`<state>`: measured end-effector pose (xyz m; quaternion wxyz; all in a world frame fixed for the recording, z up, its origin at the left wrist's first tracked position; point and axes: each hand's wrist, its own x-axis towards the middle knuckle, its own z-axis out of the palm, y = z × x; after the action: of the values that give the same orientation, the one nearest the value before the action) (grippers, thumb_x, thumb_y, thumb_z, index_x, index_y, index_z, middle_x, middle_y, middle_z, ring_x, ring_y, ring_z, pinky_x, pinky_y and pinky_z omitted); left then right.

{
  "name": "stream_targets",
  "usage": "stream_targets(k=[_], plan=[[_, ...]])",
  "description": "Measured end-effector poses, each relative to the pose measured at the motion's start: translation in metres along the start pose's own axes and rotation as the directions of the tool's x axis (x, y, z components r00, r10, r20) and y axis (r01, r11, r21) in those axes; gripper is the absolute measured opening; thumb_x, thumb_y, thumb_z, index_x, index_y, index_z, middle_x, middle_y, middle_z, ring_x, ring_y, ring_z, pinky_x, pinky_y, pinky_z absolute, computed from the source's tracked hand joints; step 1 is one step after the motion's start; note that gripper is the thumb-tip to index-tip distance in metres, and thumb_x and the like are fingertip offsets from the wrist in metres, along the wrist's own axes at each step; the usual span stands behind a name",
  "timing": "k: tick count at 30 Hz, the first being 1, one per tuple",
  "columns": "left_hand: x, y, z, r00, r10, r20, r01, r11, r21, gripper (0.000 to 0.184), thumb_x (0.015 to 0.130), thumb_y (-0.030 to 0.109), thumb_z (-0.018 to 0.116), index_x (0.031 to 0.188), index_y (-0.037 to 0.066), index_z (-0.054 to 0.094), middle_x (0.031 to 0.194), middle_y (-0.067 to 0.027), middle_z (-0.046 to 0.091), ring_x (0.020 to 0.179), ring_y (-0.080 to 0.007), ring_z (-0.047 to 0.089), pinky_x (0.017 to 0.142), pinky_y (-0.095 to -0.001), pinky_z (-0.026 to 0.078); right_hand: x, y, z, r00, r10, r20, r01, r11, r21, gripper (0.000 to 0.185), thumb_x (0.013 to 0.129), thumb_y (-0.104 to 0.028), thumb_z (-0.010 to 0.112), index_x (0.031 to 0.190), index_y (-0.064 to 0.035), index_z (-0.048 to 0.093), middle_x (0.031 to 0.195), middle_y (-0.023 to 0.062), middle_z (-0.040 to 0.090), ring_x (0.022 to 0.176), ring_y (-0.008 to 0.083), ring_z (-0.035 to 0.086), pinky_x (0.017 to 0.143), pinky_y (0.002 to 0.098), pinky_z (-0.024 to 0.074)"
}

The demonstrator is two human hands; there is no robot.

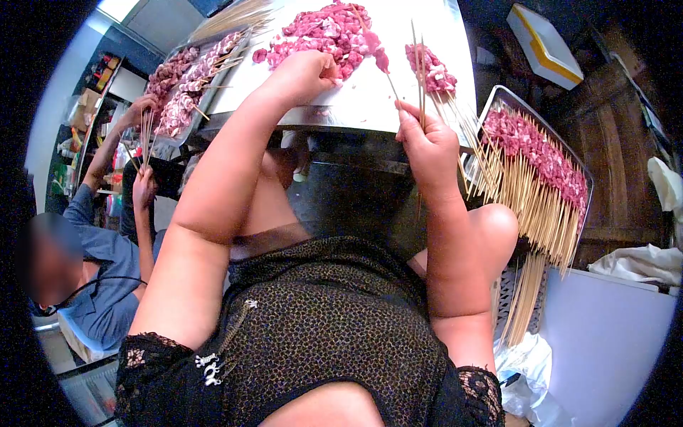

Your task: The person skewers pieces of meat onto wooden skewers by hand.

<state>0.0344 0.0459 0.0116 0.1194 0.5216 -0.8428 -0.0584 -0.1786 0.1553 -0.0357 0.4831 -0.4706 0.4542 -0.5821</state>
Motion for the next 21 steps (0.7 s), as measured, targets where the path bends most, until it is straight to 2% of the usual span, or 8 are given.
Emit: stream_targets(k=[1,3,5,8,10,15,19,21], plan=[[0.000,-0.002,-0.001,1.000,0.003,-0.001,-0.003,1.000,0.001,0.015,0.074,0.019,0.070,0.079,0.006,0.065,0.073,-0.0082,0.065,0.067,-0.0173,0.061,0.064,-0.0312,0.048,0.000,0.002,-0.001,1.000,0.004,-0.005,-0.004,1.000,-0.010,0.024,0.089,-0.011,0.056,0.109,0.0007,0.061,0.065,-0.0040,0.053,0.046,-0.0002,0.037,0.042,0.0148,0.0257],[-0.005,-0.003,-0.008,0.996,-0.085,-0.022,0.077,0.965,-0.252,0.018,0.075,0.022,0.070,0.079,0.006,0.065,0.069,-0.0055,0.064,0.061,-0.0134,0.058,0.060,-0.0287,0.047,0.001,0.003,-0.003,1.000,-0.008,0.011,0.008,1.000,-0.024,0.024,0.089,-0.011,0.056,0.109,0.0004,0.061,0.066,-0.0041,0.054,0.047,-0.0003,0.037,0.042,0.0147,0.0259],[-0.009,-0.003,-0.019,0.961,-0.261,0.090,0.270,0.818,-0.508,0.022,0.077,0.024,0.071,0.082,0.004,0.065,0.068,0.0001,0.061,0.057,-0.0059,0.053,0.054,-0.0220,0.044,0.000,0.005,-0.003,0.999,-0.019,0.030,0.020,0.999,-0.037,0.024,0.089,-0.011,0.056,0.109,0.0002,0.061,0.066,-0.0042,0.054,0.047,-0.0003,0.038,0.042,0.0147,0.0262],[-0.004,-0.016,-0.016,0.970,-0.241,0.038,0.209,0.739,-0.640,0.016,0.078,0.020,0.070,0.084,0.005,0.066,0.072,0.0007,0.063,0.060,-0.0048,0.055,0.056,-0.0195,0.045,-0.002,0.005,-0.001,1.000,0.007,0.027,-0.005,0.998,-0.059,0.023,0.089,-0.011,0.057,0.109,-0.0006,0.062,0.066,-0.0044,0.054,0.049,-0.0006,0.039,0.043,0.0145,0.0269],[-0.006,-0.013,-0.019,0.958,-0.288,0.003,0.168,0.548,-0.819,0.012,0.079,0.014,0.068,0.087,0.006,0.066,0.077,0.0007,0.065,0.063,-0.0044,0.057,0.057,-0.0176,0.045,-0.004,0.002,0.001,1.000,-0.020,0.006,0.021,0.994,-0.106,0.022,0.086,-0.011,0.059,0.106,-0.0013,0.064,0.068,-0.0048,0.055,0.060,0.0021,0.048,0.055,0.0161,0.0379],[-0.001,-0.015,-0.016,0.967,-0.254,-0.038,0.110,0.544,-0.832,0.019,0.081,0.008,0.064,0.100,0.003,0.064,0.086,-0.0032,0.065,0.071,-0.0077,0.061,0.062,-0.0192,0.048,-0.004,0.002,0.004,0.999,-0.047,-0.026,0.044,0.994,-0.098,0.022,0.084,-0.011,0.063,0.104,-0.0025,0.066,0.071,-0.0047,0.057,0.063,0.0023,0.050,0.058,0.0164,0.0404],[0.000,-0.013,-0.018,0.963,-0.268,-0.023,0.089,0.398,-0.913,0.026,0.086,0.006,0.058,0.111,-0.001,0.057,0.095,-0.0097,0.064,0.079,-0.0152,0.064,0.073,-0.0250,0.053,-0.003,0.006,0.003,0.998,-0.059,-0.035,0.054,0.990,-0.133,0.022,0.083,-0.012,0.065,0.103,-0.0031,0.067,0.073,-0.0038,0.059,0.064,0.0027,0.051,0.059,0.0171,0.0414],[0.001,-0.013,-0.021,0.947,-0.316,0.062,0.111,0.139,-0.984,0.025,0.089,0.007,0.054,0.111,-0.003,0.056,0.095,-0.0120,0.064,0.081,-0.0185,0.065,0.074,-0.0271,0.054,-0.004,0.004,0.004,0.998,-0.042,-0.038,0.037,0.991,-0.128,0.022,0.082,-0.011,0.065,0.103,-0.0032,0.067,0.073,-0.0036,0.059,0.064,0.0028,0.051,0.058,0.0170,0.0412]])
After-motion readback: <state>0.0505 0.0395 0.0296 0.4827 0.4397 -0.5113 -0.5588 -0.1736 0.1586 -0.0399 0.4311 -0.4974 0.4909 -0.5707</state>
